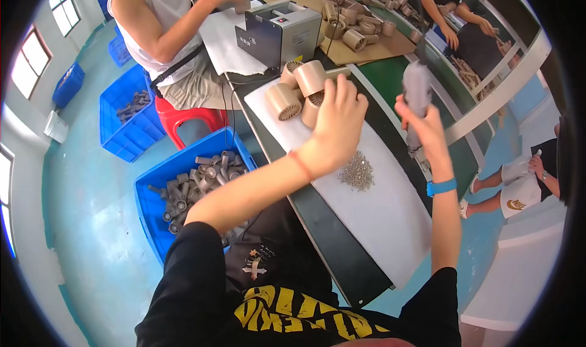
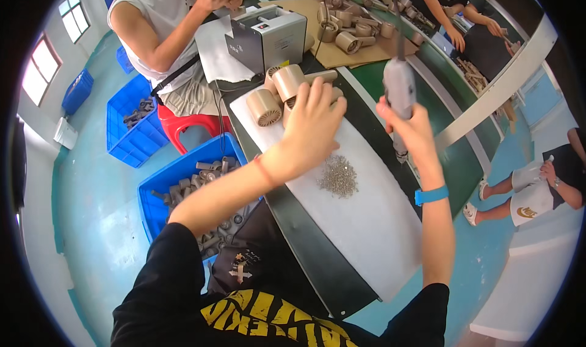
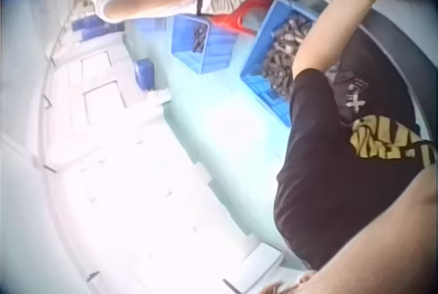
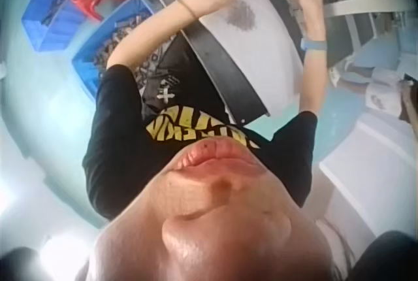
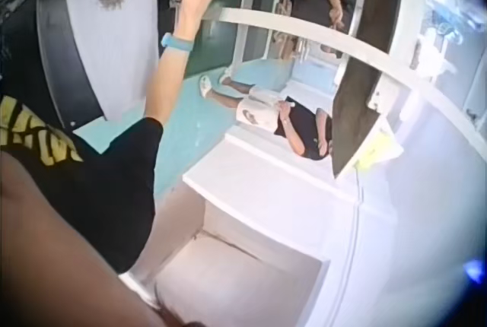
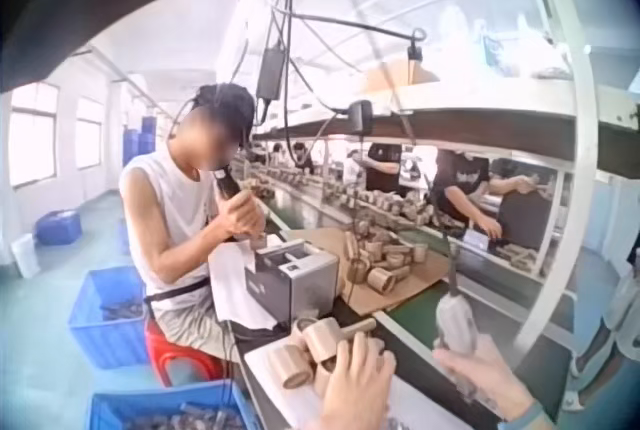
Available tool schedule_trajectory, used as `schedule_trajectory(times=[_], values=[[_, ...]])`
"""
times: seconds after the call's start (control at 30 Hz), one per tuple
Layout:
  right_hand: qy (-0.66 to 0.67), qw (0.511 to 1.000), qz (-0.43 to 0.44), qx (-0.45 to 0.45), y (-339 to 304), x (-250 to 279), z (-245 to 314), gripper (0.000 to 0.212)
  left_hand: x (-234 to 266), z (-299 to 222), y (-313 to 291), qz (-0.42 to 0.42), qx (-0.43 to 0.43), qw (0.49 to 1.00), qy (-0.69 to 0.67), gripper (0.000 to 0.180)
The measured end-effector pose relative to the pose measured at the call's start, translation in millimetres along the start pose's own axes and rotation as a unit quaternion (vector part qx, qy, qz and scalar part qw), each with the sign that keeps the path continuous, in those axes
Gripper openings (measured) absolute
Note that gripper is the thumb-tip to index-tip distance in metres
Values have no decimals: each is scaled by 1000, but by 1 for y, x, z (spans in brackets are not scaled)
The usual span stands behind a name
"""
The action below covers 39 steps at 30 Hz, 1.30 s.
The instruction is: Assembling plastic components of hair dryers using an electric screwdriver at a factory workstation.
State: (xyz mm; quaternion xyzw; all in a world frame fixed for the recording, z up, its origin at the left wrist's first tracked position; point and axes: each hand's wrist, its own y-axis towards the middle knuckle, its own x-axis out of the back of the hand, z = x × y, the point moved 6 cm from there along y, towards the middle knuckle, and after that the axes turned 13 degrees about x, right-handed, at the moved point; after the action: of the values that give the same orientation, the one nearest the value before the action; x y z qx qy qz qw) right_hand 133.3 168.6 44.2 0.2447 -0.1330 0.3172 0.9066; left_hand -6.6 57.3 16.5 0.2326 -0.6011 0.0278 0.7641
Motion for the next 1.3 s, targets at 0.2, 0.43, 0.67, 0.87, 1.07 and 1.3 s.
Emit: schedule_trajectory(times=[0.2,0.43,0.67,0.87,1.07,1.3], values=[[-293,936,-151,124,11,-5,6,65,18,74,-74,-69,62,941,-326,101],[-277,924,36,262,12,-120,66,48,-29,102,-83,-51,180,891,-415,125],[-352,788,479,161,116,-136,6,115,-35,81,-67,-54,192,869,-452,134],[-318,727,588,158,115,-130,5,134,-38,100,-60,-40,197,855,-478,132],[-318,748,524,256,121,-132,6,124,-37,104,-50,-36,191,851,-488,135],[-253,787,502,252,120,-137,-3,103,-36,95,-46,-38,233,831,-504,137]])
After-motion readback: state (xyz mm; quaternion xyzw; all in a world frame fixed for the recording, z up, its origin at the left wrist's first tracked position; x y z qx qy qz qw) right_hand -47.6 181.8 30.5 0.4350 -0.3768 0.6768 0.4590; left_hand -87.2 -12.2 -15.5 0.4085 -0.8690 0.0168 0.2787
